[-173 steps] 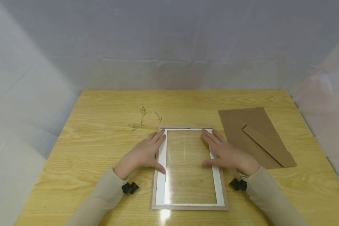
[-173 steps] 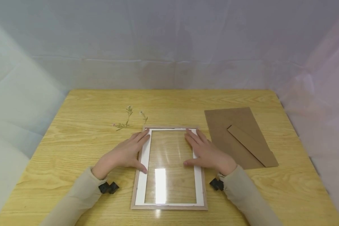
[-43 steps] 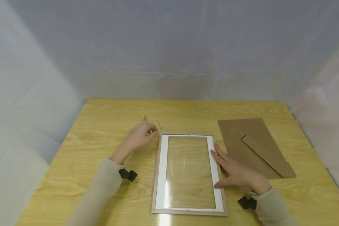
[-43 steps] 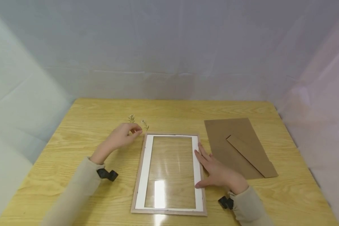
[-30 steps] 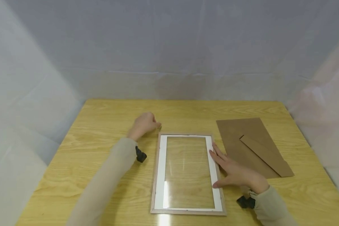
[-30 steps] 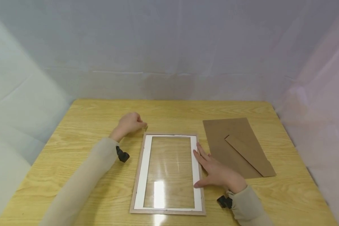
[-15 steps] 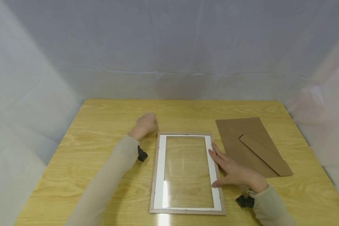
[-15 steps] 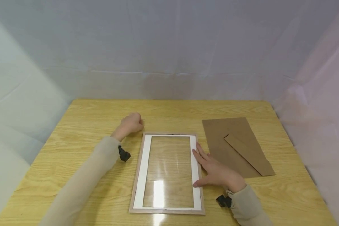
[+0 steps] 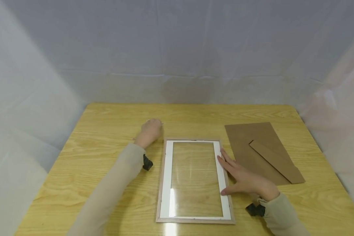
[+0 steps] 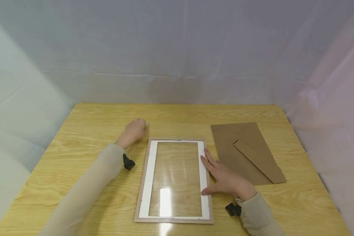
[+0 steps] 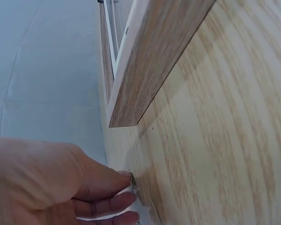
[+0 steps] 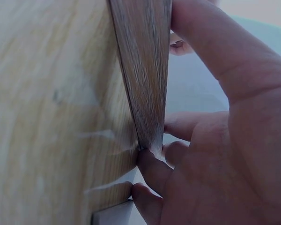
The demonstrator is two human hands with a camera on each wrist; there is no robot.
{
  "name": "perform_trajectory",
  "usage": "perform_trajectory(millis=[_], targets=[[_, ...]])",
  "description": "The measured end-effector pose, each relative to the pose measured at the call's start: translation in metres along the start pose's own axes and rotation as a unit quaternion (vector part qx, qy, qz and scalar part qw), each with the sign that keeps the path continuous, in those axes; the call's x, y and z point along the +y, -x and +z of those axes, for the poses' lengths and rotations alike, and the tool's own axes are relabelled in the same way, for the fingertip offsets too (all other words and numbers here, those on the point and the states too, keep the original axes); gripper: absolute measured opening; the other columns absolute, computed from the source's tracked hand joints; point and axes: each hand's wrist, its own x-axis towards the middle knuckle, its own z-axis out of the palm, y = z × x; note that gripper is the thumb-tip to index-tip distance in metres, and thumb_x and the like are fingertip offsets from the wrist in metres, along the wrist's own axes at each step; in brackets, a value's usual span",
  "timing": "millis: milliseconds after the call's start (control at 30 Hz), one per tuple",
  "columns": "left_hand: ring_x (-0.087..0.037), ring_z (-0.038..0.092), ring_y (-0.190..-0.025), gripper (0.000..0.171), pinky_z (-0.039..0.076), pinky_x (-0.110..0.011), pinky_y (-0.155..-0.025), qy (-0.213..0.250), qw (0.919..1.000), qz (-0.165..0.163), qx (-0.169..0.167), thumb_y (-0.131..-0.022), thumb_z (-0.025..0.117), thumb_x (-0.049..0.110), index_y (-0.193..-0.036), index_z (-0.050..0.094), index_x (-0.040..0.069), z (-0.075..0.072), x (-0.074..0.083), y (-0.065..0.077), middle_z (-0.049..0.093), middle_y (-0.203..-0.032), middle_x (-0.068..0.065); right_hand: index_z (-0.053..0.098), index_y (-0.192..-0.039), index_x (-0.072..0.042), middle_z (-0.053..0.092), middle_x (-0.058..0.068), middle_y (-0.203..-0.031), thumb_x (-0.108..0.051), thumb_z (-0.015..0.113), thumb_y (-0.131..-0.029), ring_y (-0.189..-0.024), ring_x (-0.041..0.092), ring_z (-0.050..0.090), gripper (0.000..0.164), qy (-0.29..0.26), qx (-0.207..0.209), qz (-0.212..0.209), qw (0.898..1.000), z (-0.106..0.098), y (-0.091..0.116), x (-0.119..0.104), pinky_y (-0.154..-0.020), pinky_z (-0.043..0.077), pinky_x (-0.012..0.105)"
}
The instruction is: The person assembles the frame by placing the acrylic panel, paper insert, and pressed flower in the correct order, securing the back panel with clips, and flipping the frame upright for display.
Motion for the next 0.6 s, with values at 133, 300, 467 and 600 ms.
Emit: perform_trajectory(millis=[133, 300, 467, 600], targets=[[-0.029, 0.054, -0.08, 0.008, 0.053, -0.043, -0.07, -0.005, 1.0, -0.003, -0.004, -0.092, 0.054, -0.002, -0.087, 0.06, 0.0, 0.0005, 0.0003, 0.0013, 0.06, -0.092, -0.017, 0.005, -0.158, -0.001, -0.02, 0.017, -0.163, -0.055, 0.073, -0.082, -0.146, 0.049, 0.005, 0.115, 0.003, 0.0, -0.001, 1.0, 0.0, 0.001, -0.0004, -0.112, 0.017, 0.069], [-0.035, 0.056, -0.094, 0.013, 0.052, -0.051, -0.083, -0.012, 0.9999, -0.002, -0.01, -0.096, 0.05, 0.0, -0.101, 0.062, -0.004, 0.0009, 0.001, 0.0032, 0.06, -0.105, -0.022, 0.005, -0.158, 0.0, -0.02, 0.018, -0.162, -0.055, 0.073, -0.083, -0.145, 0.05, 0.006, 0.115, 0.006, 0.003, -0.004, 1.0, 0.0008, 0.0014, -0.0004, -0.111, 0.019, 0.07], [-0.034, 0.055, -0.093, 0.017, 0.052, -0.05, -0.083, -0.01, 0.9999, 0.0, -0.012, -0.098, 0.047, 0.002, -0.099, 0.063, -0.005, 0.0006, 0.0023, 0.0051, 0.06, -0.106, -0.023, 0.005, -0.158, 0.0, -0.021, 0.017, -0.162, -0.055, 0.073, -0.083, -0.146, 0.048, 0.005, 0.115, 0.002, 0.002, -0.004, 1.0, 0.0018, 0.0014, -0.0003, -0.113, 0.016, 0.068], [-0.037, 0.056, -0.101, 0.018, 0.051, -0.051, -0.091, -0.009, 0.9998, 0.007, -0.015, -0.098, 0.047, -0.001, -0.1, 0.063, -0.007, 0.0008, 0.003, 0.0064, 0.06, -0.113, -0.027, 0.005, -0.158, 0.0, -0.021, 0.017, -0.163, -0.054, 0.074, -0.082, -0.146, 0.047, 0.004, 0.115, -0.001, 0.002, -0.002, 1.0, 0.0022, 0.0025, -0.0005, -0.113, 0.015, 0.068]])
